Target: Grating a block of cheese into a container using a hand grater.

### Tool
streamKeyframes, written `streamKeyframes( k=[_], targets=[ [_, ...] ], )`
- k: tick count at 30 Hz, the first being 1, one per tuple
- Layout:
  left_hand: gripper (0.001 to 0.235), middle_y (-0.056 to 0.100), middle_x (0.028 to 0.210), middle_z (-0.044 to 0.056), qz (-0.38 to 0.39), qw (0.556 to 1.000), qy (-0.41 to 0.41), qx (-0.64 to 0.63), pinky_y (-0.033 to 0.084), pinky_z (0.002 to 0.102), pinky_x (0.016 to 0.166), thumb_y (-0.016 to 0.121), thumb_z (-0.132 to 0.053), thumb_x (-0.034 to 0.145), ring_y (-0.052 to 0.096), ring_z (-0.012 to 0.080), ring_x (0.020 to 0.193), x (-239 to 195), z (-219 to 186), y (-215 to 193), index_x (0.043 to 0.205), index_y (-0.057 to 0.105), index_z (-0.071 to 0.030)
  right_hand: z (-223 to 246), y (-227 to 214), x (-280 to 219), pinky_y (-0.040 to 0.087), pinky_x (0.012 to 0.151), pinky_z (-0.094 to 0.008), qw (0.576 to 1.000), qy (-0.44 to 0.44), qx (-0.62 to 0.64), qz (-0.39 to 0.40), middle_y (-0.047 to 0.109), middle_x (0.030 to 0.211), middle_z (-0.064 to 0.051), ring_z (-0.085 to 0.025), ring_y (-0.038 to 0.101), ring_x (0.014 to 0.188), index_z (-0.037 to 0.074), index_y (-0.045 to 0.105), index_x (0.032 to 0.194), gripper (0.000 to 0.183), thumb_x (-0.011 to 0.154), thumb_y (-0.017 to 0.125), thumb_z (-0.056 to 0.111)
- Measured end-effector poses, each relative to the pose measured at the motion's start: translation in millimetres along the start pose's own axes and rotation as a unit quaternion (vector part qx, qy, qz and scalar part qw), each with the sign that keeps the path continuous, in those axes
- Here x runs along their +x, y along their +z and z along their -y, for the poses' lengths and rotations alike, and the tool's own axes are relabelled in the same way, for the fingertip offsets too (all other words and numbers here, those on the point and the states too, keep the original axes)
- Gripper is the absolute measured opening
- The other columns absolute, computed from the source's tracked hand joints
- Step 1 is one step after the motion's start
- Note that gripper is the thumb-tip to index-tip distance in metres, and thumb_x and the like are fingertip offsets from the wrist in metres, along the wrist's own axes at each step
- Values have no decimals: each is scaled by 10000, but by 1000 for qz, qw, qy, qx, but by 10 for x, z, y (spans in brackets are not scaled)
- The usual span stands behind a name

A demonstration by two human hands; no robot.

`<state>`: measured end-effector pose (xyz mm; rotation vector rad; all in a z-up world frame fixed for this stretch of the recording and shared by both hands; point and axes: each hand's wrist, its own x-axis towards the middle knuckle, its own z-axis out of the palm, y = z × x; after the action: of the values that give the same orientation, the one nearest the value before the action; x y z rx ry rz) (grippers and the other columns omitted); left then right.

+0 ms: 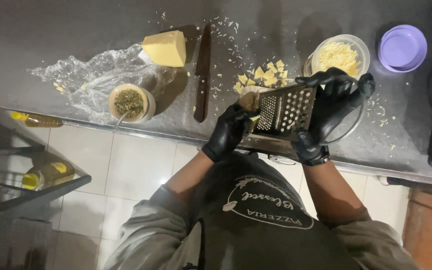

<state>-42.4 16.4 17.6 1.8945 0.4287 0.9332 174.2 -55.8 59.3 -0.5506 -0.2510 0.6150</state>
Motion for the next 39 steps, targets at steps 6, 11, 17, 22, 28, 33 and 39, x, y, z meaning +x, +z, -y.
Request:
streamKeyframes(
  k=[6, 11, 17, 22, 28, 33, 39],
  targets=[
    [303, 688, 1231, 118, -129, 964, -108, -208, 525, 321, 983, 674, 19, 919, 654, 231, 1108, 348, -267, 341, 1218, 679, -27, -68, 135, -62, 580, 963, -353, 1000, 3, 5, 2, 629, 1241, -65, -203, 646, 1073, 116, 549, 1368, 472, 1061, 591, 473],
    [341, 677, 1226, 120, -80, 992, -11, -102, 533, 356, 1031, 722, 10, 863, 657, 276, 1166, 275, -107, 356, 1195, 685, -62, -64, 88, -58, 567, 887, -382, 1000, 2, 13, -14, 568, 1091, -45, -205, 596, 985, 121, 472, 1218, 442, 1064, 628, 505],
    [449, 652, 1278, 151, -14, 998, 62, -19, 504, 429, 1052, 665, -18, 857, 601, 359, 1193, 165, 20, 247, 1301, 636, -80, -42, 110, -219, 590, 950, -371, 901, -234, -303, 206, 528, 1390, -39, -193, 580, 1180, 387, 148, 1629, 1158, 762, 911, 470],
    [410, 678, 1233, 127, 10, 997, 82, 9, 513, 423, 1009, 605, -67, 943, 601, 327, 1115, 94, 216, 297, 1350, 641, -91, -25, 13, -193, 599, 929, -374, 924, -226, -250, 182, 538, 1413, -79, -220, 606, 1162, 346, 129, 1644, 1267, 697, 969, 403],
    [297, 693, 1184, 122, 7, 998, 66, -7, 524, 378, 1003, 507, -116, 1071, 607, 257, 1105, -166, 580, 566, 1321, 663, -87, 31, 74, -198, 600, 823, -375, 896, -230, -358, 126, 596, 1322, -138, -250, 636, 1044, 388, 92, 1602, 1270, 740, 1024, 334],
    [288, 614, 1202, 69, 12, 931, -140, -338, 515, 363, 1070, 477, -159, 1114, 625, 195, 1181, -235, 512, 466, 1324, 510, 34, -20, 25, -219, 609, 866, -337, 907, -239, -304, 167, 596, 1240, -71, -201, 614, 1033, 423, 137, 1603, 1111, 825, 929, 381],
    [189, 611, 1146, 89, 36, 992, -47, -110, 542, 321, 918, 535, -50, 1102, 632, 207, 1049, -303, 508, 266, 1252, 650, -49, -33, -68, -170, 642, 861, -409, 978, -142, -149, 37, 606, 1191, -142, -249, 635, 927, 374, 174, 1586, 677, 1143, 663, 222]
  ],
)
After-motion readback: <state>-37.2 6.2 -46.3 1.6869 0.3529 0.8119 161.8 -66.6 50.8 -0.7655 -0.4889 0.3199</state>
